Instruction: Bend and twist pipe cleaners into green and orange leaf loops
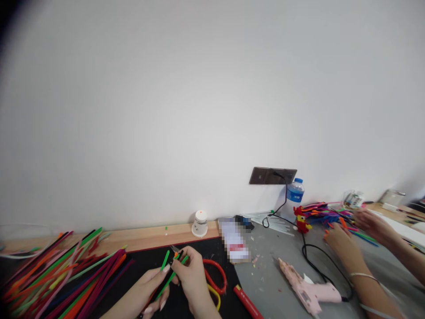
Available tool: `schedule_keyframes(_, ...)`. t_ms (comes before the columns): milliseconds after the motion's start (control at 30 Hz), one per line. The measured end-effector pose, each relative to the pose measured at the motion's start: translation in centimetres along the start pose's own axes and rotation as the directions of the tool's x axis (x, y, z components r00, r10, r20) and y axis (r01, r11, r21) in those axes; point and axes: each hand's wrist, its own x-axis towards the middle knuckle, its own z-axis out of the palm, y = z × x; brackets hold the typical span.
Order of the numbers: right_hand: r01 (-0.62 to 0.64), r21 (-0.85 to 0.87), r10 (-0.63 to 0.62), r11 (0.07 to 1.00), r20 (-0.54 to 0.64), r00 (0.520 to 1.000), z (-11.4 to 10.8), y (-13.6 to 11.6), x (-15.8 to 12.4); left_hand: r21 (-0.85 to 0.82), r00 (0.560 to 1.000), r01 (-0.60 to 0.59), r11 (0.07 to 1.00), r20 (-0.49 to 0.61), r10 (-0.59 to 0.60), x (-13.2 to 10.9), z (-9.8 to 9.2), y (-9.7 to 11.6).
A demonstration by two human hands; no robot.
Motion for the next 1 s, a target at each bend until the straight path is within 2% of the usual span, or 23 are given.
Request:
schedule_keyframes(267, -0.041, -0.114, 0.028, 0.993, -0.111, 0.993, 0.4, -0.4, -0.5, 0.084, 0.995, 0.02, 0.996, 0.094, -0.028, -0.4, 0.4, 0.5)
schedule_keyframes(467, -0.04, -0.096, 0.029, 0.995, -0.119, 0.992, 0.6, -0.8, -0.7, 0.014, 0.999, 0.042, 0.999, 0.02, -0.042, -0.5, 0.6, 0.7)
schedule_keyframes(733, -0.069, -0.06, 0.065, 0.996, -0.063, 0.996, 0.1, -0.5, -0.5, 0.068, 0.995, 0.095, 0.993, -0.011, -0.095, -1.1, 0.9, 1.4)
schedule_keyframes(900, -0.093, -0.013, 0.093, 0.996, 0.02, 0.995, -0.1, -0.4, -0.3, 0.038, 0.996, 0.079, 0.996, 0.042, -0.081, -1.3, 0.7, 1.4)
schedule_keyframes(1000, -0.083, 0.013, 0.082, 0.996, 0.026, 0.996, -0.2, -0.2, -0.2, 0.012, 0.998, 0.045, 0.999, 0.037, -0.045, -0.8, 0.5, 1.1)
